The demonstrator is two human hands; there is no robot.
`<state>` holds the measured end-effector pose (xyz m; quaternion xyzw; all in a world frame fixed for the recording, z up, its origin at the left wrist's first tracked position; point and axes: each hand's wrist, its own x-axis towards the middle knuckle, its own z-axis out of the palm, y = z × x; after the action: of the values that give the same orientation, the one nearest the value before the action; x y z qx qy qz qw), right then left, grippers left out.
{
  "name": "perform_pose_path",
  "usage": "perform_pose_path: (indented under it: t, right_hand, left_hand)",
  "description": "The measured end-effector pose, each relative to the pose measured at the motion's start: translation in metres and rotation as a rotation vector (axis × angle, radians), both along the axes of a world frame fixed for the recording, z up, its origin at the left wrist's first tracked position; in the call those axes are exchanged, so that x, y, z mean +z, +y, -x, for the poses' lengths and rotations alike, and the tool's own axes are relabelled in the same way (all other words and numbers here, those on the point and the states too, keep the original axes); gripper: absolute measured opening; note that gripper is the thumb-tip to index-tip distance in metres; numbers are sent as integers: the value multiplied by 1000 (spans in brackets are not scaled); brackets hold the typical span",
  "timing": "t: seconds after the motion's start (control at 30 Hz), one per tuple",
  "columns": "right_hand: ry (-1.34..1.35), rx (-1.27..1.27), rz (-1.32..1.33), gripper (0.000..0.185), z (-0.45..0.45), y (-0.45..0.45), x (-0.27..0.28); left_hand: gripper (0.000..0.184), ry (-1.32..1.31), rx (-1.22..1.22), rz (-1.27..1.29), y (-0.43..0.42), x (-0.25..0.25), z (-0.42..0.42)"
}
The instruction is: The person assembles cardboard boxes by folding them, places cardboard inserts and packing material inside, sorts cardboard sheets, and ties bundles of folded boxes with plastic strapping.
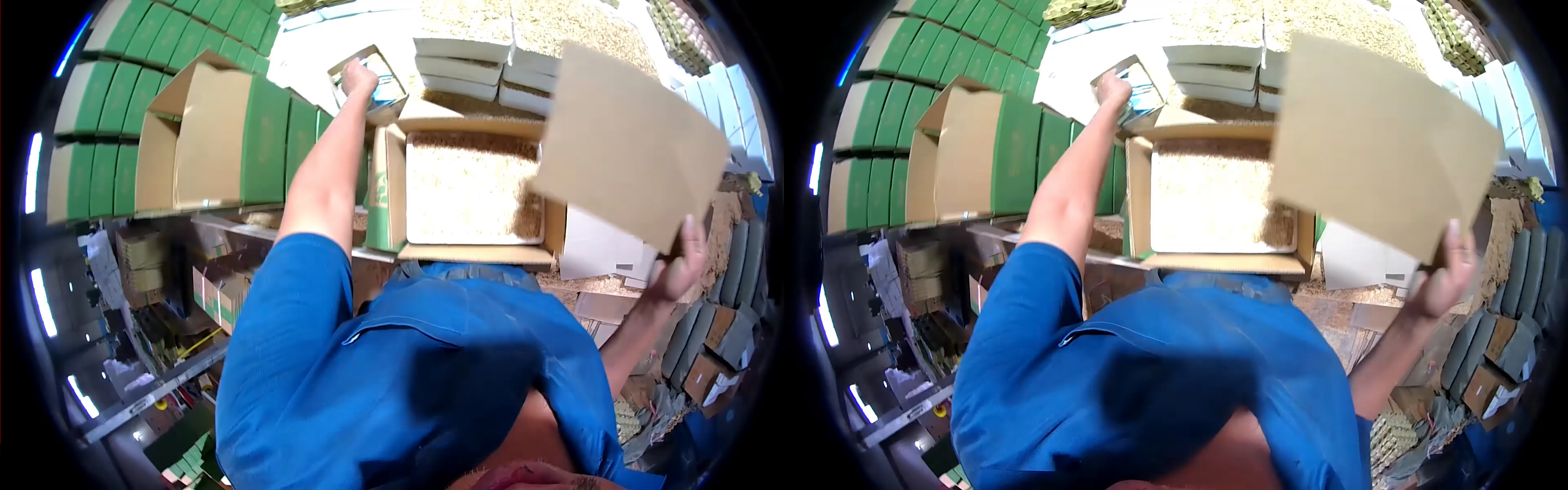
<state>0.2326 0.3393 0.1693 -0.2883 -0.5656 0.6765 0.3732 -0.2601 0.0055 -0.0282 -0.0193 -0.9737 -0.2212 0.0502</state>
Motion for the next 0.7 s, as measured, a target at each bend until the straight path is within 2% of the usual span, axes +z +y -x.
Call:
perform_pose_path:
  t: [0.07, 0.17, 0.23, 0.3, 0.4, 0.47, 0.57, 0.6, 0.7]
  right_hand:
    - [-108, 106, 80, 27, 15, -33, -21]
    - [-208, 202, 246, 29, 27, -68, -51]
    - [-259, 196, 327, 30, 37, -85, -48]
    - [-311, 224, 329, 32, 41, -89, -46]
    - [-348, 273, 280, 32, 48, -86, -39]
    - [-543, 415, 23, 32, 50, -81, -31]
    - [-461, 441, 72, 30, 58, -87, -23]
    - [-435, 426, 70, 30, 60, -92, -25]
    - [-484, 388, 8, 31, 60, -105, -23]
  left_hand:
    - [25, -84, 46, 155, -5, -32, 39]
    - [27, -105, 2, 347, -10, -59, 70]
    - [27, -168, -4, 331, -14, -68, 78]
    - [28, -122, -54, 389, -17, -66, 79]
    - [25, -131, -54, 402, -18, -56, 82]
    - [24, -149, -154, 460, -26, -63, 90]
    - [26, -115, -183, 501, -29, -66, 96]
    - [26, -142, -126, 458, -29, -71, 103]
    - [24, -125, -129, 457, -23, -51, 88]
